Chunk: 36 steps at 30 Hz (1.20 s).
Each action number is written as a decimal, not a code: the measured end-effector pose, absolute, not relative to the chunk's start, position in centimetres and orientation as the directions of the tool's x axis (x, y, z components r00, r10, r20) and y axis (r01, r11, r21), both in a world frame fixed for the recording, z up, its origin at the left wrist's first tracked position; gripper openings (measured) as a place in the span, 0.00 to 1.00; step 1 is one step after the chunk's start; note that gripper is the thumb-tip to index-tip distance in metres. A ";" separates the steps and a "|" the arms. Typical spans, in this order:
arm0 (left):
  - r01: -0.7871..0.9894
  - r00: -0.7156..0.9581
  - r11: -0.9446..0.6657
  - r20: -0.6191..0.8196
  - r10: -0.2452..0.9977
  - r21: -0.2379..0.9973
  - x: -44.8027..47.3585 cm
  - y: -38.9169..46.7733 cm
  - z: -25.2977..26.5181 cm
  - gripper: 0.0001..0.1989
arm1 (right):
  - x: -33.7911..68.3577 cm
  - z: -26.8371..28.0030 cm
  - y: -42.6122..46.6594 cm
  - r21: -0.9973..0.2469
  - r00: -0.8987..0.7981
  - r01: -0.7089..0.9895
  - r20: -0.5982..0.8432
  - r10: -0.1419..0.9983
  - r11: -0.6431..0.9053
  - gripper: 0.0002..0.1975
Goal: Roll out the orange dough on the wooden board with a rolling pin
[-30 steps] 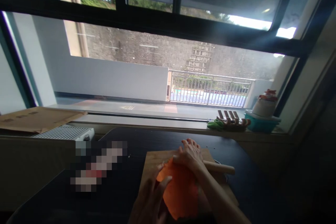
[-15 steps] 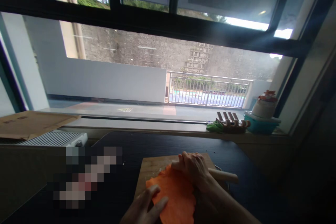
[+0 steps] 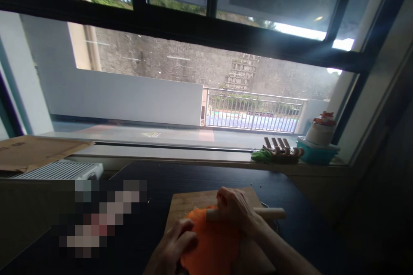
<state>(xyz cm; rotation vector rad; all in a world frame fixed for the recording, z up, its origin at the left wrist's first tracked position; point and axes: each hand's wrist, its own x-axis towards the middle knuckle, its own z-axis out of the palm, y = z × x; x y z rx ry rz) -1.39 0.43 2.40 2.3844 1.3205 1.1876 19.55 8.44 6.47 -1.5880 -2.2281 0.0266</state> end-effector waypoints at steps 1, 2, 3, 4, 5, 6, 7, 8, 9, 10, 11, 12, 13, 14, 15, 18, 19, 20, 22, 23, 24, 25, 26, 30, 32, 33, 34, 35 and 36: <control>0.659 0.293 -0.589 0.562 0.774 0.467 -1.4 0.4 2.3 0.26 | 19.2 6.4 8.9 -0.288 -0.254 0.891 0.327 0.910 0.352 0.09; 0.679 0.292 -0.580 0.559 0.776 0.450 -1.4 0.4 2.2 0.26 | 18.7 6.4 9.4 -0.320 -0.236 0.881 0.343 0.909 0.349 0.10; 0.701 0.287 -0.566 0.554 0.781 0.435 -1.3 0.3 2.2 0.27 | 18.2 6.6 10.1 -0.338 -0.223 0.875 0.353 0.909 0.346 0.12; 0.722 0.282 -0.550 0.546 0.789 0.421 -1.2 0.2 2.2 0.28 | 17.7 6.7 10.8 -0.334 -0.215 0.880 0.352 0.911 0.337 0.13; 0.741 0.278 -0.533 0.536 0.797 0.408 -1.0 0.2 2.2 0.29 | 17.2 6.9 11.4 -0.315 -0.207 0.893 0.347 0.915 0.322 0.14; 0.756 0.279 -0.521 0.525 0.804 0.396 -0.8 0.1 2.2 0.29 | 16.7 7.1 11.9 -0.296 -0.201 0.904 0.339 0.919 0.307 0.16; 0.767 0.281 -0.511 0.513 0.811 0.388 -0.6 0.0 2.2 0.30 | 16.4 7.2 12.1 -0.278 -0.199 0.914 0.328 0.924 0.295 0.17; 0.774 0.284 -0.503 0.500 0.818 0.385 -0.5 -0.1 2.2 0.30 | 16.1 7.3 12.0 -0.266 -0.200 0.920 0.315 0.928 0.288 0.17; 0.776 0.283 -0.495 0.486 0.827 0.390 -0.3 -0.1 2.2 0.30 | 16.0 7.2 11.7 -0.258 -0.205 0.923 0.302 0.931 0.286 0.18; 0.775 0.280 -0.488 0.474 0.835 0.402 -0.2 -0.2 2.3 0.30 | 16.0 7.1 11.1 -0.250 -0.215 0.923 0.292 0.932 0.291 0.18; 0.769 0.275 -0.481 0.462 0.843 0.421 -0.1 -0.3 2.5 0.30 | 16.0 6.9 10.3 -0.243 -0.226 0.923 0.288 0.930 0.300 0.18; 0.758 0.274 -0.477 0.447 0.851 0.445 -0.1 -0.3 2.7 0.29 | 16.1 6.6 9.5 -0.237 -0.232 0.922 0.290 0.928 0.305 0.18; 0.743 0.274 -0.474 0.431 0.860 0.473 0.0 -0.4 2.8 0.28 | 16.1 6.3 8.6 -0.234 -0.231 0.923 0.295 0.927 0.305 0.18; 0.728 0.275 -0.470 0.416 0.867 0.500 0.1 -0.4 3.0 0.28 | 16.2 6.1 8.0 -0.233 -0.224 0.925 0.301 0.927 0.299 0.17; 0.716 0.274 -0.463 0.400 0.875 0.523 0.1 -0.4 3.1 0.27 | 16.2 5.9 7.5 -0.235 -0.211 0.928 0.304 0.929 0.288 0.17; 0.705 0.262 -0.437 0.367 0.893 0.559 0.2 -0.4 3.2 0.27 | 16.1 5.7 8.0 -0.242 -0.178 0.936 0.305 0.936 0.257 0.17; 0.705 0.258 -0.431 0.362 0.896 0.564 0.2 -0.4 3.1 0.27 | 16.0 5.8 8.8 -0.243 -0.169 0.938 0.301 0.939 0.247 0.17; 0.704 0.257 -0.428 0.359 0.897 0.567 0.1 -0.4 3.0 0.27 | 15.9 5.9 9.7 -0.247 -0.155 0.941 0.289 0.945 0.230 0.18; 0.700 0.254 -0.423 0.353 0.900 0.575 0.1 -0.4 3.0 0.26 | 15.8 6.3 11.7 -0.259 -0.120 0.948 0.242 0.963 0.183 0.19; 0.698 0.252 -0.420 0.350 0.902 0.580 0.1 -0.5 3.0 0.26 | 15.7 6.4 12.5 -0.265 -0.105 0.950 0.215 0.971 0.162 0.20; 0.696 0.250 -0.416 0.346 0.904 0.585 0.1 -0.5 3.1 0.26 | 15.7 6.6 13.1 -0.272 -0.097 0.951 0.190 0.977 0.148 0.20; 0.692 0.248 -0.414 0.344 0.906 0.591 0.2 -0.6 3.3 0.26 | 15.7 6.7 13.4 -0.279 -0.096 0.950 0.170 0.981 0.142 0.21; 0.686 0.246 -0.414 0.345 0.906 0.598 0.2 -0.6 3.5 0.26 | 15.7 6.7 13.4 -0.286 -0.098 0.948 0.160 0.982 0.141 0.21; 0.662 0.248 -0.421 0.348 0.904 0.620 0.4 -0.8 4.3 0.25 | 15.7 6.1 10.5 -0.281 -0.114 0.944 0.206 0.972 0.170 0.20; 0.659 0.249 -0.425 0.353 0.902 0.621 0.5 -0.8 4.4 0.25 | 15.7 5.5 8.4 -0.259 -0.131 0.944 0.269 0.954 0.203 0.19; 0.659 0.250 -0.427 0.355 0.901 0.620 0.5 -0.8 4.3 0.25 | 15.7 5.3 7.7 -0.248 -0.136 0.945 0.296 0.946 0.213 0.18; 0.660 0.251 -0.428 0.356 0.900 0.617 0.5 -0.8 4.2 0.25 | 15.7 5.1 7.2 -0.239 -0.136 0.946 0.315 0.939 0.218 0.18; 0.663 0.251 -0.427 0.354 0.901 0.615 0.4 -0.7 4.0 0.26 | 15.7 5.1 7.0 -0.232 -0.134 0.948 0.326 0.936 0.216 0.18; 0.670 0.251 -0.423 0.350 0.902 0.610 0.4 -0.6 3.8 0.26 | 15.6 5.1 7.2 -0.228 -0.129 0.950 0.328 0.936 0.211 0.18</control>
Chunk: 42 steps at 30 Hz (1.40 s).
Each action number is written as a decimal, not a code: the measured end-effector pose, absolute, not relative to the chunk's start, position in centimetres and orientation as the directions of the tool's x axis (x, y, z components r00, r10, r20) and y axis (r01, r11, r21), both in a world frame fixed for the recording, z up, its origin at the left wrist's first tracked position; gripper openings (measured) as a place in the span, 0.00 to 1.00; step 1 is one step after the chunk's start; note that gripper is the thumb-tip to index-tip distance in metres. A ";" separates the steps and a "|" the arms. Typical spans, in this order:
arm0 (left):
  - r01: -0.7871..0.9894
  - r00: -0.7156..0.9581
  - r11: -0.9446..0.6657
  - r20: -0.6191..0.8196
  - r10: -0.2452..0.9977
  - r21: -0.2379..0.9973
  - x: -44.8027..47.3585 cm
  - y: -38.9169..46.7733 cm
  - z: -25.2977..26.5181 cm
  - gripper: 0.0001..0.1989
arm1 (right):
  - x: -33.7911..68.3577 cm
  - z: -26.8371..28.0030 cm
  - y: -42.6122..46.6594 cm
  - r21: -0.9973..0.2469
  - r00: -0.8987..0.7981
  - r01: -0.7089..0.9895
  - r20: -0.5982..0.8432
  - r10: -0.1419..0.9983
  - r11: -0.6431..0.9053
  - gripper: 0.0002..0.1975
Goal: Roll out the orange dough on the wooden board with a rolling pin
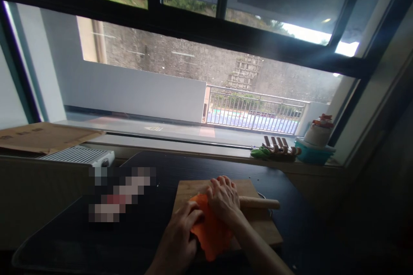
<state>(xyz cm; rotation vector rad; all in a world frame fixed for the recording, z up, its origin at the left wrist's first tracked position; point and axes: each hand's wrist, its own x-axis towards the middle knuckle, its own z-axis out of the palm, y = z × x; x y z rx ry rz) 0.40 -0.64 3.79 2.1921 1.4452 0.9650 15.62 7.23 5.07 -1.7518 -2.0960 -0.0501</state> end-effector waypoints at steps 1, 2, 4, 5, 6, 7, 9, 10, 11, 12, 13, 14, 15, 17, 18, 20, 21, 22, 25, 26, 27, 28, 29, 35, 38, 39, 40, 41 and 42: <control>0.678 0.250 -0.418 0.346 0.904 0.605 0.4 -0.6 3.6 0.26 | 15.6 5.2 7.8 -0.229 -0.123 0.952 0.322 0.939 0.203 0.18; 0.687 0.248 -0.414 0.342 0.906 0.598 0.3 -0.5 3.4 0.27 | 15.5 5.4 8.6 -0.232 -0.116 0.953 0.310 0.944 0.194 0.18; 0.705 0.245 -0.404 0.334 0.910 0.584 0.2 -0.4 3.3 0.27 | 15.5 5.9 10.7 -0.249 -0.099 0.954 0.273 0.957 0.170 0.19; 0.711 0.244 -0.399 0.328 0.912 0.579 0.2 -0.4 3.4 0.27 | 15.5 6.2 11.7 -0.259 -0.090 0.953 0.249 0.964 0.156 0.19; 0.716 0.244 -0.395 0.323 0.914 0.576 0.2 -0.5 3.5 0.26 | 15.5 6.5 12.6 -0.266 -0.084 0.953 0.224 0.971 0.143 0.20; 0.718 0.244 -0.391 0.317 0.916 0.575 0.2 -0.5 3.7 0.26 | 15.4 6.7 13.2 -0.271 -0.083 0.953 0.202 0.976 0.137 0.20; 0.721 0.241 -0.384 0.312 0.919 0.577 0.3 -0.7 4.1 0.26 | 15.4 6.8 13.5 -0.270 -0.095 0.952 0.183 0.979 0.143 0.20; 0.720 0.239 -0.385 0.314 0.919 0.578 0.3 -0.7 4.2 0.26 | 15.4 6.8 13.1 -0.268 -0.102 0.952 0.188 0.977 0.150 0.20; 0.717 0.238 -0.388 0.320 0.917 0.578 0.3 -0.7 4.3 0.26 | 15.4 6.6 12.4 -0.263 -0.109 0.951 0.203 0.973 0.161 0.20; 0.714 0.239 -0.394 0.328 0.914 0.579 0.4 -0.8 4.2 0.26 | 15.4 6.4 11.5 -0.257 -0.117 0.950 0.227 0.967 0.175 0.19; 0.709 0.241 -0.403 0.338 0.910 0.579 0.4 -0.7 4.2 0.26 | 15.4 6.2 10.4 -0.249 -0.125 0.949 0.256 0.958 0.191 0.19; 0.704 0.244 -0.412 0.348 0.905 0.578 0.4 -0.7 4.1 0.26 | 15.3 5.9 9.4 -0.241 -0.136 0.948 0.284 0.949 0.208 0.18; 0.699 0.247 -0.422 0.359 0.900 0.578 0.4 -0.6 3.9 0.26 | 15.3 5.7 8.4 -0.231 -0.147 0.947 0.307 0.940 0.223 0.17; 0.694 0.245 -0.432 0.374 0.894 0.576 0.3 -0.5 3.6 0.27 | 15.2 5.4 7.2 -0.216 -0.156 0.947 0.337 0.928 0.237 0.16; 0.694 0.244 -0.432 0.377 0.893 0.576 0.3 -0.4 3.5 0.27 | 15.2 5.3 7.1 -0.213 -0.153 0.948 0.341 0.928 0.235 0.16; 0.702 0.239 -0.422 0.369 0.898 0.574 0.2 -0.3 3.2 0.28 | 15.2 5.5 7.9 -0.216 -0.141 0.951 0.339 0.930 0.222 0.17; 0.708 0.237 -0.415 0.361 0.902 0.572 0.1 -0.3 3.1 0.28 | 15.2 5.6 8.7 -0.223 -0.133 0.951 0.331 0.934 0.214 0.17; 0.715 0.234 -0.406 0.352 0.906 0.569 0.1 -0.3 3.0 0.28 | 15.2 5.8 9.7 -0.232 -0.124 0.951 0.318 0.940 0.204 0.18; 0.730 0.220 -0.390 0.348 0.911 0.561 0.0 -0.3 3.0 0.28 | 15.2 6.3 12.5 -0.250 -0.091 0.956 0.250 0.964 0.155 0.20; 0.730 0.217 -0.392 0.354 0.910 0.560 0.0 -0.3 3.1 0.28 | 15.2 6.5 13.1 -0.252 -0.082 0.958 0.227 0.970 0.140 0.20; 0.729 0.215 -0.394 0.360 0.908 0.559 0.0 -0.3 3.1 0.28 | 15.2 6.6 13.4 -0.253 -0.079 0.958 0.212 0.974 0.133 0.20; 0.729 0.214 -0.397 0.365 0.906 0.558 0.0 -0.4 3.3 0.28 | 15.1 6.6 13.4 -0.256 -0.079 0.958 0.207 0.975 0.132 0.20; 0.729 0.214 -0.398 0.367 0.905 0.557 0.1 -0.4 3.4 0.28 | 15.1 6.5 13.1 -0.260 -0.083 0.956 0.211 0.974 0.138 0.20; 0.724 0.243 -0.409 0.349 0.905 0.556 0.2 -0.3 3.6 0.28 | 15.0 5.4 8.4 -0.229 -0.136 0.950 0.312 0.940 0.213 0.19; 0.723 0.229 -0.409 0.365 0.903 0.557 0.1 -0.2 3.3 0.28 | 15.0 5.4 8.1 -0.220 -0.133 0.952 0.323 0.937 0.211 0.18; 0.725 0.222 -0.405 0.368 0.903 0.557 0.1 -0.1 3.1 0.28 | 15.0 5.5 8.6 -0.221 -0.133 0.952 0.319 0.939 0.210 0.18; 0.727 0.217 -0.402 0.369 0.904 0.557 0.1 -0.1 3.0 0.28 | 15.0 5.7 9.3 -0.225 -0.132 0.952 0.312 0.941 0.208 0.19; 0.728 0.215 -0.400 0.369 0.904 0.557 0.0 -0.1 2.9 0.28 | 15.0 5.9 10.1 -0.232 -0.128 0.951 0.302 0.945 0.203 0.19; 0.729 0.213 -0.399 0.370 0.904 0.556 0.0 -0.1 2.8 0.28 | 15.0 6.1 10.9 -0.240 -0.120 0.951 0.291 0.949 0.194 0.20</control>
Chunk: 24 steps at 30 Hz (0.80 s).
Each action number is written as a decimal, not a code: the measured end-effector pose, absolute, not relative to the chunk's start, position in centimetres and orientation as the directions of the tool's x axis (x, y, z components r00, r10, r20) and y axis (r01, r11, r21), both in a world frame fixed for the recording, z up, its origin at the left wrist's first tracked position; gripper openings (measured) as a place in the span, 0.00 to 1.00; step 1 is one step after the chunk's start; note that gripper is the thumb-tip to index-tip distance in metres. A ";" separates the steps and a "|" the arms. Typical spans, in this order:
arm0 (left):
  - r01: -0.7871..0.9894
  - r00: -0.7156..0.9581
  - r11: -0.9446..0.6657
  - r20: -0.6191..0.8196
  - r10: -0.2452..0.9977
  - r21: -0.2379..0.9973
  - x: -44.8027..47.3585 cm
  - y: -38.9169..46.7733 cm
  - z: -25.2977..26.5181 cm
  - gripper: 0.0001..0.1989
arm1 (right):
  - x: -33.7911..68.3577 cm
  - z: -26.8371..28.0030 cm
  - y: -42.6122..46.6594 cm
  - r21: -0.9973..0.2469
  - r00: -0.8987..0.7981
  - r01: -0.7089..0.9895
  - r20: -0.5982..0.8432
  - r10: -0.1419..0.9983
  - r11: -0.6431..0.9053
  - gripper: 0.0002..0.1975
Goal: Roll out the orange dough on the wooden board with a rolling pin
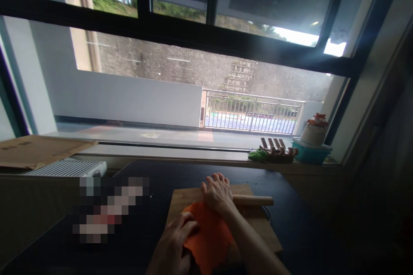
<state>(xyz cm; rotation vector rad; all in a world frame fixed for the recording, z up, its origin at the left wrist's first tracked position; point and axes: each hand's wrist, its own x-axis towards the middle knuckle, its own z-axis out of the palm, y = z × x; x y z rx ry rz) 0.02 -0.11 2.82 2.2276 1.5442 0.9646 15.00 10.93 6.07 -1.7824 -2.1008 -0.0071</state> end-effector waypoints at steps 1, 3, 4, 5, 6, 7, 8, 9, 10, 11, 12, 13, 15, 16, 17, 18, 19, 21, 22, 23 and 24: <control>0.730 0.212 -0.400 0.372 0.904 0.554 0.0 -0.1 2.8 0.28 | 15.0 6.3 11.7 -0.249 -0.109 0.952 0.276 0.955 0.180 0.21; 0.735 0.211 -0.402 0.379 0.901 0.547 0.0 -0.2 2.8 0.28 | 15.0 6.5 12.9 -0.262 -0.090 0.953 0.238 0.967 0.153 0.22; 0.737 0.212 -0.404 0.382 0.900 0.542 0.0 -0.2 2.8 0.28 | 14.9 6.6 13.2 -0.265 -0.088 0.953 0.225 0.970 0.148 0.22; 0.738 0.215 -0.407 0.384 0.898 0.539 0.0 -0.2 2.9 0.28 | 14.9 6.6 13.2 -0.266 -0.092 0.952 0.218 0.972 0.150 0.23; 0.738 0.217 -0.410 0.387 0.896 0.537 0.0 -0.3 3.0 0.27 | 14.9 6.5 12.9 -0.265 -0.099 0.951 0.217 0.971 0.156 0.23; 0.738 0.219 -0.411 0.386 0.896 0.536 0.1 -0.3 3.1 0.27 | 15.0 6.4 12.3 -0.263 -0.107 0.951 0.222 0.969 0.165 0.23; 0.737 0.222 -0.411 0.383 0.897 0.536 0.1 -0.2 3.1 0.27 | 15.0 6.2 11.6 -0.258 -0.115 0.950 0.234 0.965 0.176 0.23; 0.736 0.226 -0.412 0.378 0.898 0.538 0.1 -0.2 3.2 0.27 | 15.0 6.0 10.8 -0.253 -0.123 0.949 0.247 0.961 0.187 0.23; 0.733 0.231 -0.413 0.374 0.898 0.541 0.1 -0.2 3.3 0.27 | 15.0 5.8 9.9 -0.248 -0.133 0.948 0.260 0.956 0.199 0.22; 0.729 0.234 -0.414 0.370 0.899 0.545 0.2 -0.2 3.4 0.27 | 15.0 5.6 9.2 -0.242 -0.141 0.947 0.270 0.952 0.209 0.22; 0.724 0.236 -0.416 0.369 0.899 0.550 0.2 -0.3 3.5 0.27 | 15.0 5.4 8.6 -0.237 -0.148 0.947 0.278 0.949 0.217 0.22; 0.719 0.236 -0.417 0.369 0.899 0.555 0.2 -0.3 3.6 0.27 | 14.9 5.3 8.3 -0.232 -0.153 0.947 0.280 0.948 0.221 0.22; 0.717 0.231 -0.413 0.367 0.901 0.561 0.3 -0.4 3.8 0.27 | 14.9 5.5 8.6 -0.224 -0.151 0.951 0.271 0.951 0.215 0.22; 0.721 0.228 -0.406 0.362 0.904 0.562 0.3 -0.5 3.9 0.27 | 14.9 5.7 9.2 -0.222 -0.147 0.953 0.259 0.955 0.207 0.22; 0.725 0.225 -0.400 0.356 0.907 0.561 0.3 -0.5 4.0 0.27 | 15.0 6.0 9.9 -0.222 -0.142 0.955 0.239 0.961 0.197 0.22; 0.728 0.223 -0.394 0.350 0.910 0.561 0.3 -0.6 4.1 0.27 | 15.0 6.4 10.8 -0.223 -0.141 0.957 0.210 0.967 0.188 0.22; 0.729 0.220 -0.390 0.347 0.912 0.562 0.3 -0.7 4.2 0.27 | 15.1 6.7 11.6 -0.222 -0.142 0.958 0.176 0.974 0.180 0.22; 0.728 0.214 -0.387 0.349 0.913 0.566 0.4 -0.8 4.4 0.27 | 15.2 7.3 13.0 -0.218 -0.152 0.960 0.111 0.982 0.174 0.20; 0.727 0.207 -0.384 0.352 0.913 0.569 0.5 -0.9 4.4 0.27 | 15.2 7.4 13.4 -0.215 -0.160 0.960 0.092 0.983 0.176 0.19; 0.724 0.202 -0.383 0.353 0.913 0.574 0.5 -0.9 4.4 0.27 | 15.2 7.4 13.5 -0.214 -0.168 0.960 0.087 0.982 0.183 0.19; 0.720 0.200 -0.381 0.352 0.914 0.580 0.5 -0.9 4.5 0.27 | 15.2 7.4 13.4 -0.214 -0.171 0.959 0.094 0.981 0.188 0.20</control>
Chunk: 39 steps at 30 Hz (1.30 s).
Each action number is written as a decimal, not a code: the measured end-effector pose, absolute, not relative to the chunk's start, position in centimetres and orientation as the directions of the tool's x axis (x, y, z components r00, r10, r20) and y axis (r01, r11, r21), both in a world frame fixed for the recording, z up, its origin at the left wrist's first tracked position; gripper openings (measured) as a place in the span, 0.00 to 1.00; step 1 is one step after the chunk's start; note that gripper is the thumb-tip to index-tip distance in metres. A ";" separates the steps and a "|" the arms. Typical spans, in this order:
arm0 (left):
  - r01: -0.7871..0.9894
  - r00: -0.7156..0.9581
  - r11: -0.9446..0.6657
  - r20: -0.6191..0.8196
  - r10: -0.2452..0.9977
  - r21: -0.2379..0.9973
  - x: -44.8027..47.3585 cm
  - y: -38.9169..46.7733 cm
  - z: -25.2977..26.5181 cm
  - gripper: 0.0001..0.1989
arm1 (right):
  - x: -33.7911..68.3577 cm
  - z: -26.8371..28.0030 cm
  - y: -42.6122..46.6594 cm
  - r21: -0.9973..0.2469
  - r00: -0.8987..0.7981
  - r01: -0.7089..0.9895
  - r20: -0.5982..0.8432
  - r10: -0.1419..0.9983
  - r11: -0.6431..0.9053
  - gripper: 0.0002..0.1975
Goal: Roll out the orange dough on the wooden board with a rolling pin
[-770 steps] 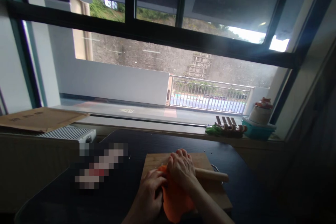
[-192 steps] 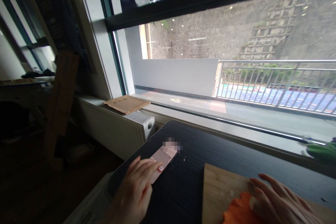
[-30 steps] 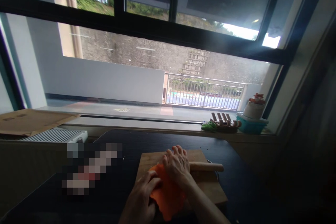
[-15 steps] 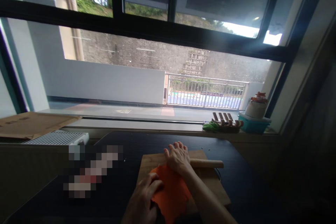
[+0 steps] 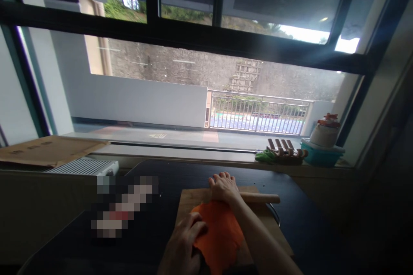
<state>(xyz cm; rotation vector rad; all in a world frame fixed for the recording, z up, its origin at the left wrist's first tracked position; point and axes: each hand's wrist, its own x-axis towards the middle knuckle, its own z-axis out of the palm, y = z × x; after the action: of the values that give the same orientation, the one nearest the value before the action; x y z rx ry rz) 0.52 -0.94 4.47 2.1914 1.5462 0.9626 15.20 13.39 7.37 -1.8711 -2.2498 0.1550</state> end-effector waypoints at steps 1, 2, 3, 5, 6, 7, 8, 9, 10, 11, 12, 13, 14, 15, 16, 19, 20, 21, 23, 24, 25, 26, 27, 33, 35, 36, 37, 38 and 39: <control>0.714 0.201 -0.381 0.349 0.915 0.588 0.5 -1.0 4.5 0.26 | 15.2 7.2 13.0 -0.215 -0.171 0.958 0.110 0.979 0.191 0.20; 0.708 0.204 -0.382 0.345 0.916 0.595 0.5 -1.0 4.5 0.26 | 15.2 6.9 12.5 -0.215 -0.168 0.957 0.130 0.977 0.193 0.21; 0.701 0.208 -0.383 0.341 0.917 0.602 0.5 -1.0 4.5 0.25 | 15.1 6.6 11.7 -0.212 -0.163 0.958 0.151 0.975 0.194 0.22; 0.692 0.216 -0.384 0.332 0.918 0.611 0.5 -0.9 4.5 0.26 | 15.1 5.9 10.1 -0.204 -0.157 0.959 0.195 0.968 0.197 0.22; 0.690 0.218 -0.385 0.332 0.918 0.612 0.5 -0.9 4.4 0.26 | 15.1 5.6 9.3 -0.201 -0.161 0.958 0.217 0.963 0.205 0.22; 0.691 0.222 -0.388 0.333 0.917 0.610 0.5 -0.9 4.4 0.26 | 15.1 5.4 8.7 -0.199 -0.166 0.956 0.236 0.957 0.215 0.21; 0.693 0.227 -0.392 0.333 0.915 0.605 0.5 -0.9 4.3 0.25 | 15.0 5.3 8.3 -0.199 -0.173 0.954 0.252 0.952 0.225 0.21; 0.698 0.231 -0.395 0.335 0.913 0.597 0.5 -0.8 4.3 0.25 | 15.0 5.2 8.1 -0.199 -0.177 0.952 0.260 0.949 0.232 0.21; 0.703 0.232 -0.397 0.338 0.912 0.590 0.4 -0.8 4.2 0.25 | 15.0 5.3 8.2 -0.200 -0.179 0.951 0.259 0.949 0.234 0.21; 0.708 0.231 -0.397 0.339 0.912 0.584 0.4 -0.8 4.2 0.26 | 15.0 5.4 8.5 -0.200 -0.176 0.953 0.252 0.952 0.229 0.21; 0.713 0.231 -0.395 0.338 0.912 0.579 0.4 -0.7 4.1 0.26 | 15.0 5.6 9.0 -0.200 -0.168 0.955 0.243 0.955 0.219 0.21; 0.716 0.230 -0.393 0.337 0.913 0.576 0.4 -0.7 4.1 0.27 | 15.0 5.8 9.7 -0.200 -0.160 0.957 0.231 0.960 0.208 0.21; 0.719 0.230 -0.391 0.334 0.914 0.575 0.4 -0.7 4.0 0.27 | 15.0 6.1 10.4 -0.201 -0.153 0.959 0.220 0.963 0.199 0.22; 0.721 0.229 -0.388 0.330 0.916 0.574 0.4 -0.7 4.0 0.27 | 15.0 6.3 11.0 -0.202 -0.147 0.961 0.210 0.967 0.190 0.22; 0.723 0.229 -0.385 0.328 0.917 0.574 0.4 -0.7 4.0 0.27 | 15.0 6.4 11.5 -0.204 -0.145 0.961 0.202 0.969 0.186 0.23; 0.719 0.226 -0.391 0.338 0.914 0.575 0.4 -0.8 4.1 0.26 | 14.9 6.4 11.5 -0.207 -0.149 0.960 0.200 0.968 0.190 0.23; 0.716 0.227 -0.395 0.343 0.912 0.576 0.5 -0.8 4.1 0.26 | 14.9 6.3 11.1 -0.206 -0.151 0.959 0.209 0.966 0.194 0.23; 0.714 0.227 -0.397 0.346 0.910 0.576 0.5 -0.8 4.1 0.26 | 14.9 6.1 10.5 -0.205 -0.155 0.958 0.219 0.963 0.201 0.23; 0.714 0.227 -0.399 0.349 0.909 0.575 0.5 -0.9 4.2 0.25 | 14.9 5.6 9.0 -0.203 -0.165 0.955 0.239 0.957 0.215 0.22; 0.714 0.227 -0.400 0.350 0.909 0.575 0.5 -1.0 4.3 0.25 | 14.9 5.4 8.4 -0.202 -0.170 0.954 0.249 0.954 0.222 0.22; 0.712 0.229 -0.403 0.352 0.908 0.575 0.5 -1.0 4.3 0.25 | 14.9 5.3 7.9 -0.201 -0.174 0.953 0.255 0.951 0.228 0.22; 0.708 0.235 -0.409 0.353 0.906 0.576 0.5 -1.0 4.4 0.24 | 14.9 5.3 7.7 -0.200 -0.177 0.952 0.257 0.950 0.231 0.22; 0.703 0.242 -0.413 0.352 0.904 0.579 0.4 -1.0 4.4 0.24 | 14.9 5.3 7.7 -0.197 -0.178 0.953 0.253 0.951 0.231 0.22; 0.708 0.233 -0.394 0.334 0.914 0.586 0.3 -0.7 4.1 0.26 | 14.9 6.3 11.5 -0.208 -0.148 0.961 0.173 0.974 0.183 0.23; 0.711 0.236 -0.393 0.329 0.914 0.583 0.3 -0.6 3.9 0.26 | 14.9 6.6 12.2 -0.221 -0.134 0.961 0.154 0.979 0.167 0.23; 0.711 0.238 -0.395 0.330 0.914 0.581 0.3 -0.6 3.8 0.27 | 14.8 6.6 12.1 -0.223 -0.132 0.961 0.157 0.979 0.166 0.23; 0.710 0.238 -0.398 0.333 0.912 0.581 0.3 -0.6 3.8 0.27 | 14.8 6.6 11.8 -0.222 -0.134 0.960 0.168 0.977 0.170 0.23; 0.708 0.238 -0.401 0.339 0.910 0.581 0.3 -0.5 3.8 0.27 | 14.7 6.4 11.2 -0.219 -0.141 0.959 0.185 0.973 0.181 0.23; 0.704 0.238 -0.406 0.345 0.908 0.582 0.3 -0.5 3.8 0.27 | 14.7 6.3 10.4 -0.218 -0.150 0.956 0.202 0.968 0.194 0.23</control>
<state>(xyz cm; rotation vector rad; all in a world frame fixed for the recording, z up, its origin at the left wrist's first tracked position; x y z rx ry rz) 0.34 -0.55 3.79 2.2100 1.4973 0.9414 14.67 10.44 6.27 -1.8239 -2.1792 0.0547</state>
